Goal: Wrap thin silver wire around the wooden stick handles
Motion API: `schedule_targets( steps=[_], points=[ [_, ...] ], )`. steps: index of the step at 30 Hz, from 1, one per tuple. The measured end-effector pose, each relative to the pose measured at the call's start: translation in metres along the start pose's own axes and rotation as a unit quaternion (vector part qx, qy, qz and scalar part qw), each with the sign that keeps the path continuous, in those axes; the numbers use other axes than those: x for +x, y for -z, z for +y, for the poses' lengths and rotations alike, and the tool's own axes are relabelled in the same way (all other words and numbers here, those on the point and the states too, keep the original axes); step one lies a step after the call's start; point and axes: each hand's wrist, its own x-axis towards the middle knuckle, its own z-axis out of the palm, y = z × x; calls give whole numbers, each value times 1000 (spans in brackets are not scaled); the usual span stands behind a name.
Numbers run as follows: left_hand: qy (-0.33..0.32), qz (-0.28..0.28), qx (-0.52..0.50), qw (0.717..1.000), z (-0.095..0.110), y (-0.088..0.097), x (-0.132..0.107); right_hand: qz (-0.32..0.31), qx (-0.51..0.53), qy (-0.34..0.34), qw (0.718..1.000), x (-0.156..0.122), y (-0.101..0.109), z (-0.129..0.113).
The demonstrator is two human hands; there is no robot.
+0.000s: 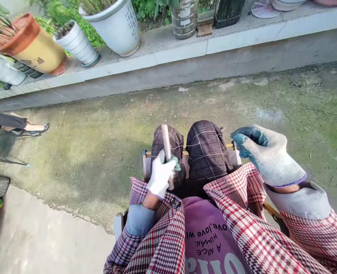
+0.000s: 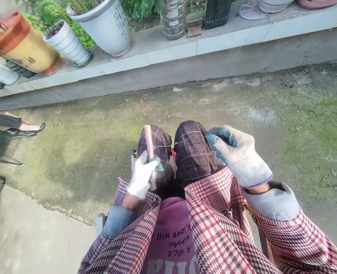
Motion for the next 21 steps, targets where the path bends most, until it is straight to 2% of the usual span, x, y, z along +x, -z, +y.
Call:
schedule_targets(
  steps=[2,6,9,11,14,17,21],
  points=[
    [-7,3,-87,996,26,21,-5,-11,-7,-11,1000,5,0,5],
    [-30,-57,-172,983,67,54,-17,-31,-49,-4,998,26,-13,25],
    [-75,-110,-210,969,84,61,-21,-70,-39,15,997,40,-34,37],
    [-88,-140,-224,960,91,59,-22,-114,-8,2,993,46,-48,38],
    [-109,-171,-243,948,103,58,-24,-173,52,-86,980,53,-65,28],
    [-120,-183,-297,929,115,64,-31,-219,106,-152,958,59,-77,6],
    [-147,-154,-388,897,136,77,-36,-268,110,-111,951,59,-93,-29]
  ],
)
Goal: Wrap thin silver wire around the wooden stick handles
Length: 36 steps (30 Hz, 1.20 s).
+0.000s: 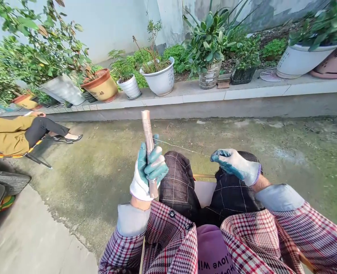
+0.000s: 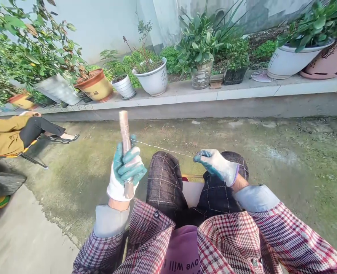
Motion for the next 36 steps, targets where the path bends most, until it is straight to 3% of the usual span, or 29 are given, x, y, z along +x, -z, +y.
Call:
schedule_targets(
  steps=[3,5,8,10,12,15,18,21,24,29,32,36],
  points=[
    [-59,14,-33,998,18,-2,14,-31,-18,26,999,6,-10,-11],
    [-63,11,-44,997,25,-2,30,-28,8,33,999,16,-5,-11],
    [-28,52,-47,997,25,3,58,49,53,49,996,33,20,-4],
    [-2,107,-35,994,15,6,74,154,69,59,984,38,34,-2],
    [6,152,-9,988,-4,8,87,195,75,67,976,33,36,-4],
    [9,171,32,985,-42,2,96,99,27,91,990,13,11,-13],
    [25,123,37,991,-82,-9,92,-39,-49,140,988,-3,-29,-18],
    [38,77,46,995,-105,-14,81,-9,-38,125,991,-9,-50,-13],
    [19,54,91,994,-104,-4,74,22,-16,66,997,-17,-46,-8],
    [-70,88,242,964,-89,24,79,2,67,-28,997,-35,-24,5],
    [-9,0,309,951,-93,28,82,-43,120,-32,991,-42,-21,17],
    [102,-133,307,937,-106,22,76,-156,188,-16,970,-48,-26,28]
  ],
)
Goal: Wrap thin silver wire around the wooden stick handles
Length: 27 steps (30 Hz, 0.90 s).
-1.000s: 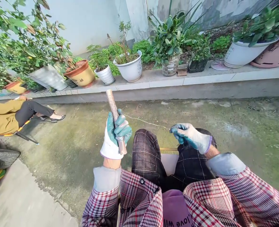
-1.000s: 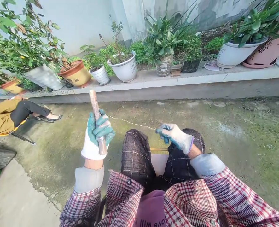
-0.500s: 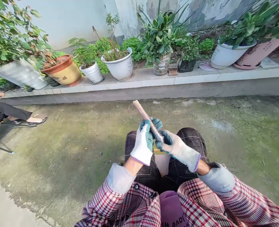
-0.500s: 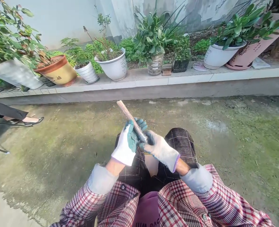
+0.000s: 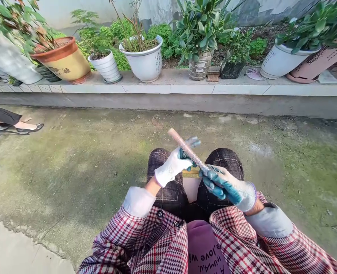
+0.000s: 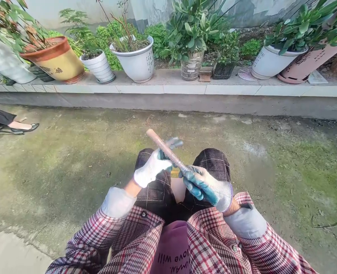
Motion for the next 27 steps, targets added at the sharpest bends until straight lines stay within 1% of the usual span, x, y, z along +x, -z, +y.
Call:
schedule_targets(
  steps=[1,2,4,6,7,8,9,10,11,13,14,16,17,18,19,20,22,24,26,27],
  points=[
    [18,-18,-2,1000,-1,-3,-2,-15,14,5,1000,0,0,1],
    [34,-24,1,999,-2,-4,-4,-17,25,10,999,0,1,1],
    [55,-5,18,998,-4,-6,-10,15,33,15,999,3,7,-2],
    [62,21,47,997,-4,-7,-16,90,6,16,996,6,18,-8],
    [66,27,69,995,-4,-8,-18,144,-31,25,989,9,25,-12],
    [68,28,99,992,-3,-8,-20,197,-93,39,975,11,33,-16],
    [66,25,133,989,-3,-9,-21,245,-176,58,951,13,40,-19],
    [64,21,169,983,-3,-10,-21,281,-275,77,916,15,47,-21],
    [67,13,200,977,-3,-11,-21,296,-370,84,876,17,53,-22],
    [102,-17,233,967,-5,-12,-20,303,-520,74,795,20,63,-20],
    [130,-32,234,963,-5,-11,-19,302,-569,57,763,20,67,-18],
    [176,-43,223,958,-7,-7,-19,293,-634,27,716,20,73,-14],
    [182,-33,219,958,-7,-4,-18,282,-654,17,702,19,76,-14],
    [174,-14,219,960,-7,0,-18,264,-662,8,701,17,79,-14],
    [155,8,223,962,-6,5,-17,241,-660,1,712,14,81,-16],
    [129,28,230,964,-5,12,-16,219,-650,-5,728,10,83,-18],
    [65,50,263,961,-3,26,-13,186,-616,-13,766,3,86,-24],
    [21,47,314,948,0,40,-11,159,-587,-18,794,-5,88,-29],
    [8,24,354,935,4,49,-11,127,-555,-20,822,-10,87,-30],
    [7,10,358,934,6,51,-11,109,-538,-19,835,-11,86,-30]
  ],
)
